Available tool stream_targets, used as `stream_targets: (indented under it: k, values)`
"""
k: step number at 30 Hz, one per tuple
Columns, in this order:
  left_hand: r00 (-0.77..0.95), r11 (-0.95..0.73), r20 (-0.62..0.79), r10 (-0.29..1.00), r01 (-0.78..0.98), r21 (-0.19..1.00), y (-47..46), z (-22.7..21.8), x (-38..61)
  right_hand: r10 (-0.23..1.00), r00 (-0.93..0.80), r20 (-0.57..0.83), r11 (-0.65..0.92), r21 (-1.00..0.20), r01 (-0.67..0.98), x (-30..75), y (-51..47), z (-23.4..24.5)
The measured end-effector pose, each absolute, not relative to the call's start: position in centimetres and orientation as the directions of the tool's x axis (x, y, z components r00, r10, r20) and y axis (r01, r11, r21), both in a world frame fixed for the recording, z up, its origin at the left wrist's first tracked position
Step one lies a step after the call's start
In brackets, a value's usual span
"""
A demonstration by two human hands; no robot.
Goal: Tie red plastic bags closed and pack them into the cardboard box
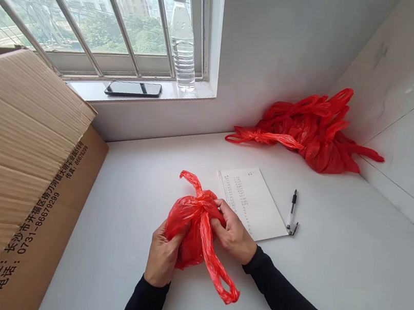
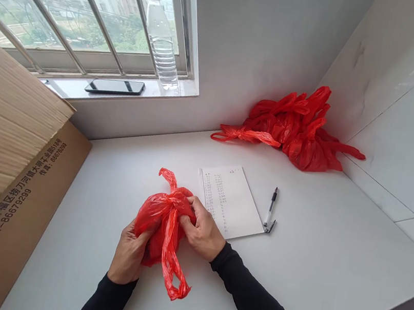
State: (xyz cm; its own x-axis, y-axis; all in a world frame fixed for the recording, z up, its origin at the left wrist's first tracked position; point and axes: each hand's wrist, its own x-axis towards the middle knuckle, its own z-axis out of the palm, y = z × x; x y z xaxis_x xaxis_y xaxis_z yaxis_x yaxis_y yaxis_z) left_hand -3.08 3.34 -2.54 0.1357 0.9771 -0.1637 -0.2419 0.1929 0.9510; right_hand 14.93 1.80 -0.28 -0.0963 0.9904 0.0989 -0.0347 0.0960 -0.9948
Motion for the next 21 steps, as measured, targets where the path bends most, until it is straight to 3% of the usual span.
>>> stream_targets:
  k: [8, 13, 21]
  values:
    - [0.244, 0.257, -0.209, 0.947, -0.182, 0.949, 3.2, -1.8, -2.9, 0.995, -0.061, 0.078, 0.079, -0.997, 0.011, 14.7, 1.7, 0.0]
    - [0.274, 0.236, -0.178, 0.945, -0.197, 0.952, 3.1, -1.4, -2.8, 0.999, -0.043, 0.034, 0.031, -0.998, -0.057, 14.6, 1.7, 0.0]
    - [0.273, 0.306, -0.239, 0.932, -0.236, 0.922, 3.1, -1.6, -3.2, 0.997, -0.078, 0.009, -0.007, -0.979, -0.203, 14.3, 1.5, 0.5]
